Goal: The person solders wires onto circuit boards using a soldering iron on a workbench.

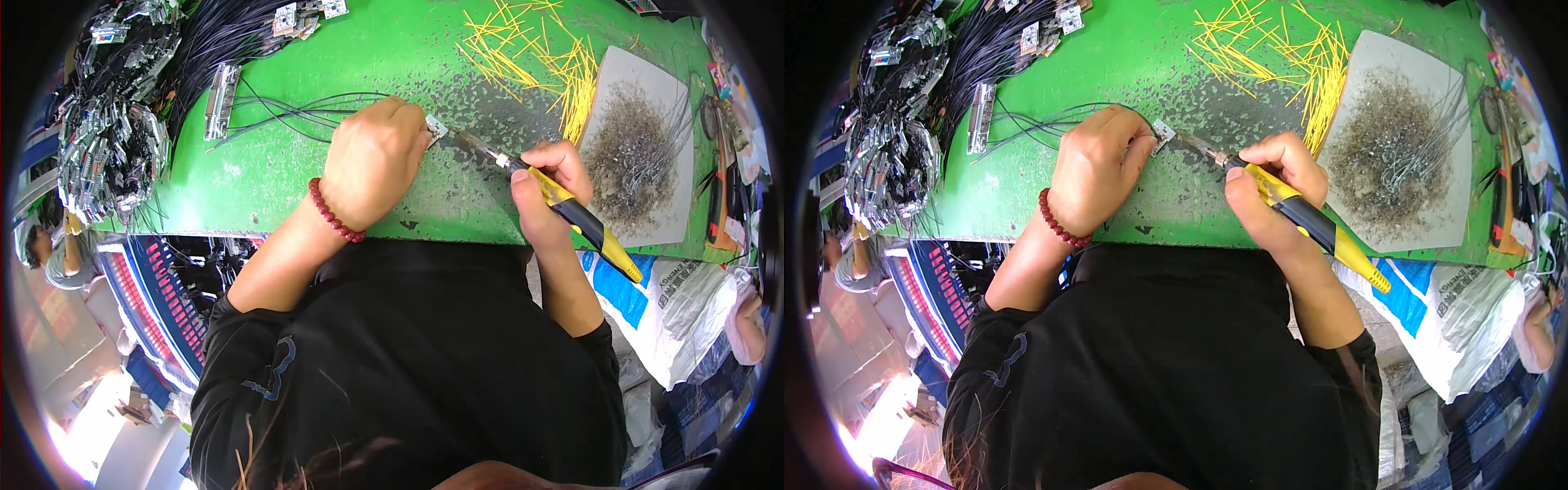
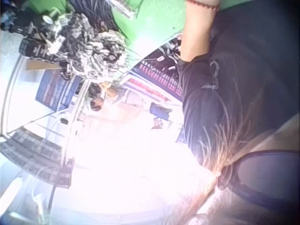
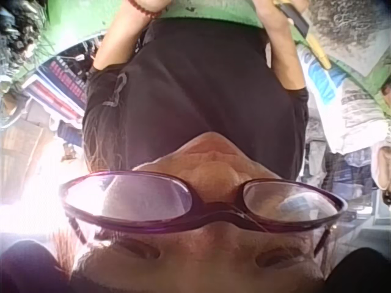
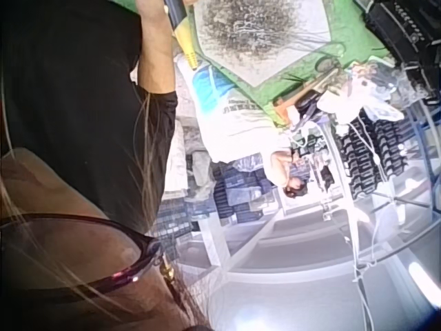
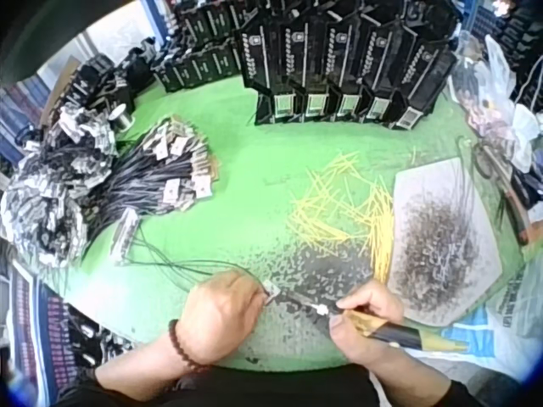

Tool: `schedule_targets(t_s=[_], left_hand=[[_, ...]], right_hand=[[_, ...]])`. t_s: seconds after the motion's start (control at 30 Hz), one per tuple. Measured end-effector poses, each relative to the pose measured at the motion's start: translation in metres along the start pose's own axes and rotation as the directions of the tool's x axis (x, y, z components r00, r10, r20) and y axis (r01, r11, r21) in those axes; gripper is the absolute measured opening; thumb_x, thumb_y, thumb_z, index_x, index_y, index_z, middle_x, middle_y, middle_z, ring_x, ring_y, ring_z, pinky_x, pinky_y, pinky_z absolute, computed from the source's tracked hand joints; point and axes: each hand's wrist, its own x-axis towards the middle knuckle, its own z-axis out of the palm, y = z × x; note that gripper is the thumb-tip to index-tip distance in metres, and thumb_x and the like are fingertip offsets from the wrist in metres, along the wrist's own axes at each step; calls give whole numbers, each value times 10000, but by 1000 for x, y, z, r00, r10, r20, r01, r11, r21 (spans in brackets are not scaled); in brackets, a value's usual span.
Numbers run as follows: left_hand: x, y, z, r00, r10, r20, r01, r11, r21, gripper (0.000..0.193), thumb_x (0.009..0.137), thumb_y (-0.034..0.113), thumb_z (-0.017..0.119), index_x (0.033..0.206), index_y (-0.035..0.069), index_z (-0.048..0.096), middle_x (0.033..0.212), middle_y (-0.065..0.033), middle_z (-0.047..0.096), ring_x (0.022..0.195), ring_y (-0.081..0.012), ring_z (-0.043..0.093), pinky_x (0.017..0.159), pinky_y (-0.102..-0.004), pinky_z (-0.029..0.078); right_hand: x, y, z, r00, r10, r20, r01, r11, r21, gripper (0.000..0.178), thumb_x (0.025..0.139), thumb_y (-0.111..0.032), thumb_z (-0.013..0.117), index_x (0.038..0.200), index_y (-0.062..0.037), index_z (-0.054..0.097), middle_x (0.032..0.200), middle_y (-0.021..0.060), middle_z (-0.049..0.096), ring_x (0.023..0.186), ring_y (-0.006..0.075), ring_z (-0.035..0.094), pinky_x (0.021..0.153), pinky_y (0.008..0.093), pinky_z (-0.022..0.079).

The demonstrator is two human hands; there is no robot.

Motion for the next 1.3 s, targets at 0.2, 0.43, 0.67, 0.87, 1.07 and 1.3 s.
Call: schedule_targets(t_s=[0.2, 0.43, 0.67, 0.87, 1.07, 1.3], left_hand=[[1, 0, 0, 999, 7, 42, -9, 999, 46, 75, 785, 89, 643, 769, 40, 588, 765, -109, 590, 708, -312, 592, 614, -400, 482], [7, 4, -5, 989, -41, 144, 7, 974, 226, 94, 807, 151, 628, 770, 72, 592, 795, -73, 597, 738, -293, 603, 626, -393, 488], [12, 3, -10, 972, -22, 233, -45, 960, 278, 115, 812, 177, 629, 773, 74, 596, 784, -68, 585, 730, -290, 605, 615, -400, 484], [13, 2, -11, 967, -29, 253, -41, 963, 267, 115, 810, 190, 636, 780, 84, 604, 783, -69, 584, 733, -292, 606, 617, -405, 485], [6, 3, -9, 987, -25, 160, -11, 975, 221, 99, 798, 180, 649, 779, 93, 603, 782, -73, 584, 733, -288, 606, 614, -392, 486], [-10, -3, -11, 997, 70, 17, -70, 997, -39, 123, 718, 29, 699, 786, 33, 597, 816, -101, 610, 755, -291, 612, 639, -373, 502]], right_hand=[[1, 5, -1, 999, -43, -16, 44, 999, 20, 170, 775, -44, 685, 855, -20, 537, 698, -18, 514, 586, 21, 428, 514, 199, 332], [2, 5, 1, 1000, -25, -16, 25, 1000, 19, 174, 778, -43, 693, 858, -28, 539, 706, -29, 506, 600, 20, 424, 526, 197, 324], [3, 2, 1, 1000, 12, 1, -12, 1000, 7, 167, 771, -24, 684, 855, -31, 539, 712, -33, 504, 609, 17, 426, 531, 195, 330], [3, 1, 3, 999, 47, -6, -47, 999, -6, 163, 769, -15, 675, 851, -37, 537, 718, -29, 514, 615, 17, 435, 539, 196, 345], [10, -6, 14, 999, 39, -15, -40, 998, -41, 329, 868, -136, 674, 1152, -9, 566, 820, 65, 645, 689, 77, 597, 606, 207, 470], [38, -10, 20, 917, -143, 373, 284, 889, -359, 330, 759, -35, 688, 1073, -108, 615, 766, 70, 612, 642, 227, 613, 577, 337, 481]])
